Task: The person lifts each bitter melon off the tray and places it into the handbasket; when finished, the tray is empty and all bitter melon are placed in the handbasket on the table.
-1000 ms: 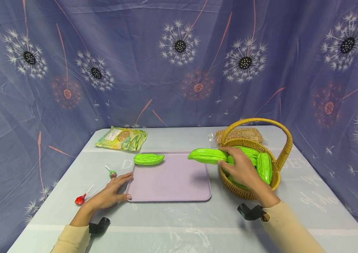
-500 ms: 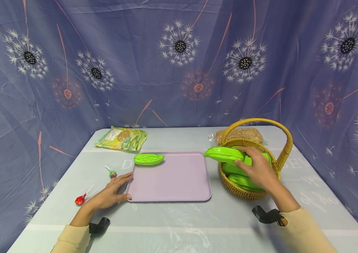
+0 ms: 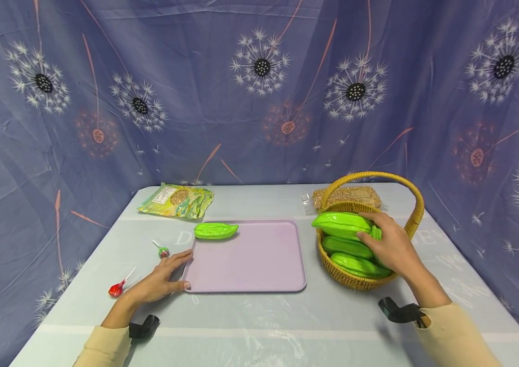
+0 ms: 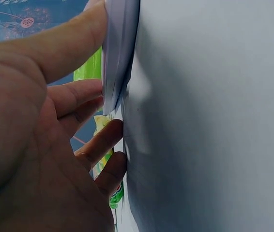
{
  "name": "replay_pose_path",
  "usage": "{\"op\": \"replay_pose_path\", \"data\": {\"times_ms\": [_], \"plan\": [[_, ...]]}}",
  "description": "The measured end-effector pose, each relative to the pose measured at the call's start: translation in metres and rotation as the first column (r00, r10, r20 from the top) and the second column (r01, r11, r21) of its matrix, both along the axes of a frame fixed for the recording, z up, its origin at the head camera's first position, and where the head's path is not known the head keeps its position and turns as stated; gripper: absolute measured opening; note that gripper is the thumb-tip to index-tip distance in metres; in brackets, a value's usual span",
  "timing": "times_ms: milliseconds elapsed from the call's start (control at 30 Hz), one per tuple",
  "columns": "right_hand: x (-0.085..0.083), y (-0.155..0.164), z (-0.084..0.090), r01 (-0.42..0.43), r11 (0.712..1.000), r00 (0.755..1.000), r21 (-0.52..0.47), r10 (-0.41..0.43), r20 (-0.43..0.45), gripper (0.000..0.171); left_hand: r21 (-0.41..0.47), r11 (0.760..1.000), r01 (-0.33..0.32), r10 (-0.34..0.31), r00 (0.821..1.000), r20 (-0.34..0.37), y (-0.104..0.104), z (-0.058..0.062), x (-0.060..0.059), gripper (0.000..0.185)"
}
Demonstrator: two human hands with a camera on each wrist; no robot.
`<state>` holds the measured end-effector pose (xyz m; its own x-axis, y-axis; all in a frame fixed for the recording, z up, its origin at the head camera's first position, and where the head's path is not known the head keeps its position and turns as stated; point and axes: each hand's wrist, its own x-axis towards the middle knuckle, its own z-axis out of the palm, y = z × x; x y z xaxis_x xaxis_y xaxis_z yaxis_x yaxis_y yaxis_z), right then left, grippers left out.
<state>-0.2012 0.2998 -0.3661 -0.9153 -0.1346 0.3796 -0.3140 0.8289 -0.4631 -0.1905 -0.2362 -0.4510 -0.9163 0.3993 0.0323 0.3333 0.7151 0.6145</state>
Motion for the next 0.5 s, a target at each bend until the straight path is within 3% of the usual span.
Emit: {"op": "replay_pose_path", "data": {"times_ms": [500], "plan": [[-0.014, 0.021, -0.002, 0.069, 0.996, 0.997, 0.054, -0.07, 0.02, 0.051, -0.002, 1.0, -0.012, 0.012, 1.0, 0.001, 0.001, 0.0, 0.0, 0.072]]}}
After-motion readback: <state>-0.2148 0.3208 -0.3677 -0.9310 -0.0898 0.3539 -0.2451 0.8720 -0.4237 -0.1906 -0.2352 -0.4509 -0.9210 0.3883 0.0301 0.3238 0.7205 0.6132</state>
